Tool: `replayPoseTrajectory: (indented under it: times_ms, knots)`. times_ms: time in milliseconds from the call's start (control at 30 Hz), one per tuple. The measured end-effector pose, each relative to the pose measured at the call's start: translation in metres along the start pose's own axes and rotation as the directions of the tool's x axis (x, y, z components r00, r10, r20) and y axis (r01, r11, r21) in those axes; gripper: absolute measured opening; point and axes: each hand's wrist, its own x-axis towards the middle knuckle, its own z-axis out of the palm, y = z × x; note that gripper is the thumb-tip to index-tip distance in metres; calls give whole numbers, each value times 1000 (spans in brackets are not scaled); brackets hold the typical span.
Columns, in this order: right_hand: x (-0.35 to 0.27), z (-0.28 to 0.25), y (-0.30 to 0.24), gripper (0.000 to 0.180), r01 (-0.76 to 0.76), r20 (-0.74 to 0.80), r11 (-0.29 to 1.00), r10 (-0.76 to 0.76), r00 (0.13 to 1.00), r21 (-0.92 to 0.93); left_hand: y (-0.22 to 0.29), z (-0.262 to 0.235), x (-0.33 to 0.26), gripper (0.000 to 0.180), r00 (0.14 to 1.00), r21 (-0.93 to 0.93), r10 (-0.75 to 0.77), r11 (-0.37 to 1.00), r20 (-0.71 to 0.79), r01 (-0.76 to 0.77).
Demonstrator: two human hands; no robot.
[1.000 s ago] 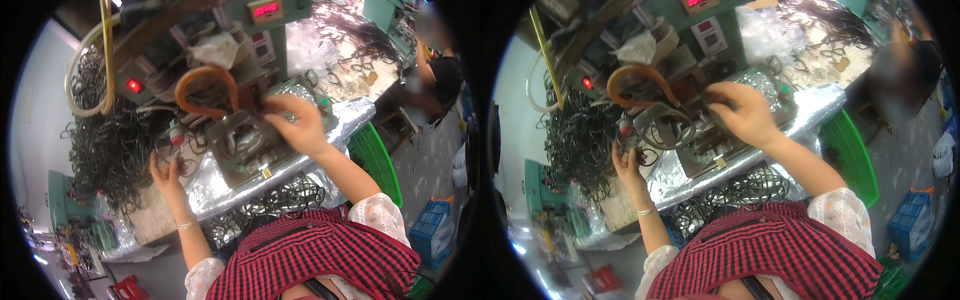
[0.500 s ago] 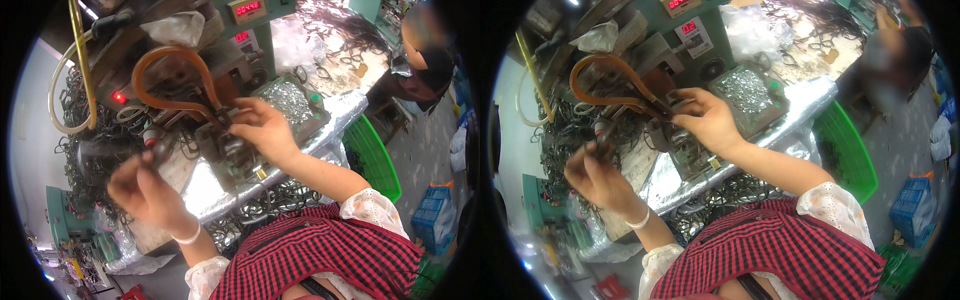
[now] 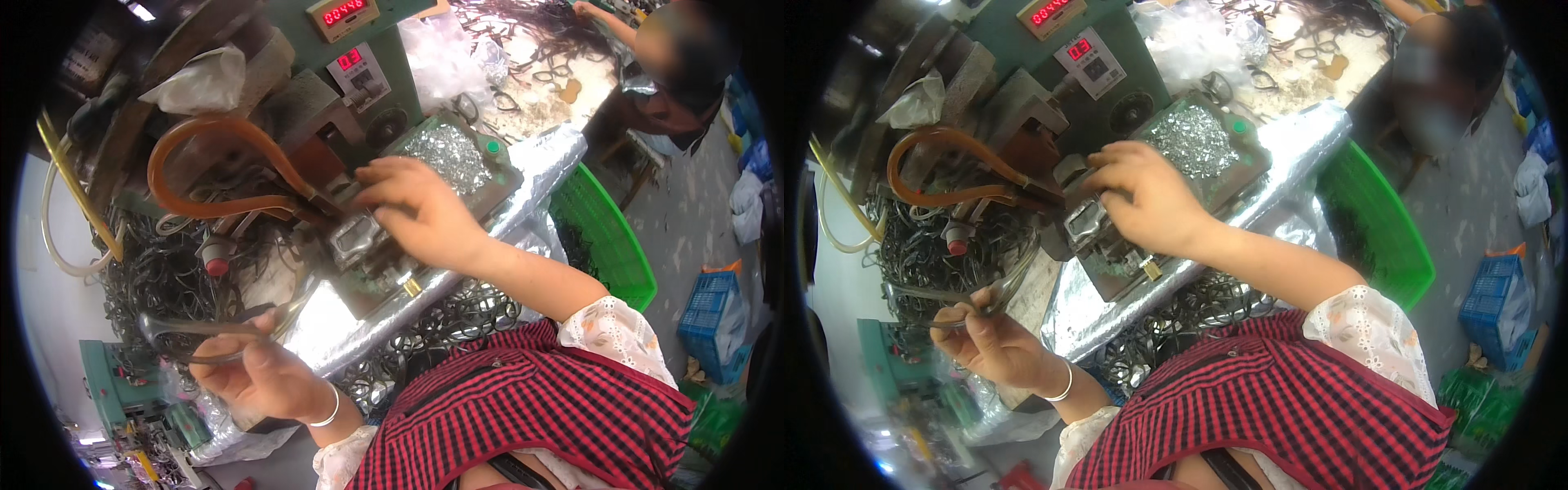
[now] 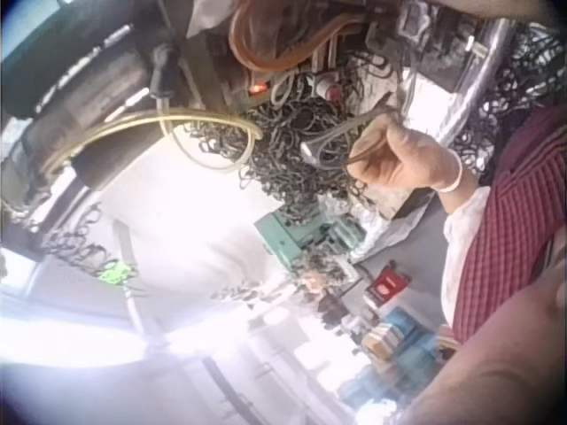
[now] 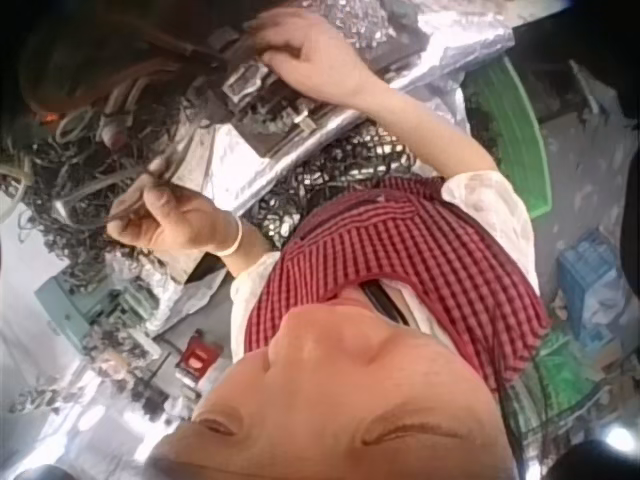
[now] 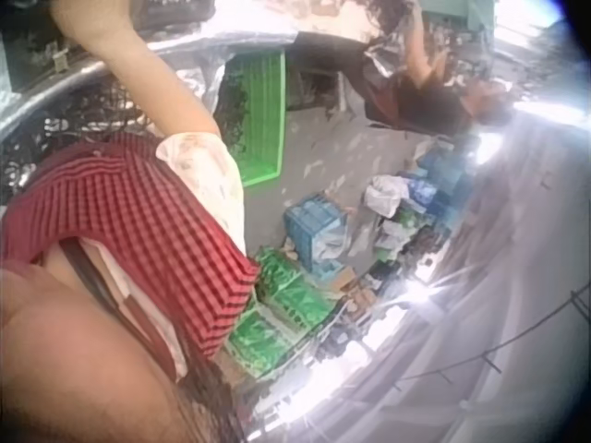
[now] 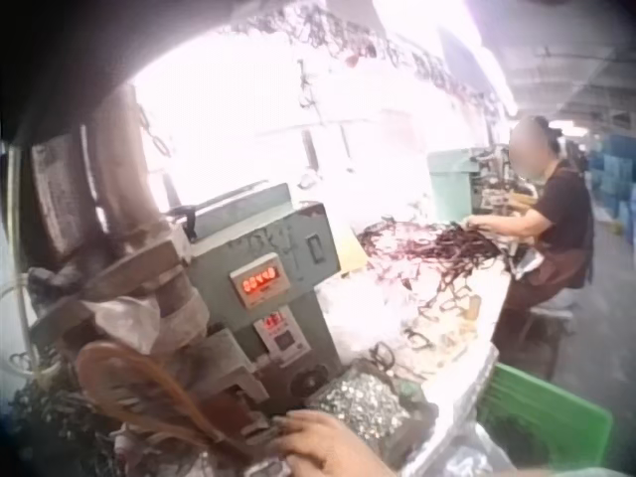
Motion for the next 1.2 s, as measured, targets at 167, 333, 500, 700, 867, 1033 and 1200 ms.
replayPoseTrajectory:
  times_ms: [167,333,500,700,867,1033,1200]
  knots:
    - [-2,9,-19,27,-278,160,849,229,960,449,-11,0,-15,37,971,223,-96,974,220,46]
    - [5,-14,-5,28,23,15,999,-22,1000,-43,-16,23,-25,35,980,232,-114,970,162,75]
    - [-26,-43,88,11,-215,-155,663,148,977,-717,-27,38,-22,32,966,195,-183,970,183,147]
    - [-21,-47,93,13,-171,-245,784,25,969,-597,-35,39,-29,29,968,309,-140,949,210,70]
    - [-8,-47,95,14,-311,-340,842,164,926,-440,-34,32,-24,35,954,348,-131,937,270,31]
    - [-7,-53,97,14,-179,-261,844,49,964,-506,-39,34,-15,42,931,306,-67,951,360,-50]
    - [3,-44,98,16,-310,-219,848,236,947,-430,-22,28,-21,33,929,496,-139,867,342,-53]
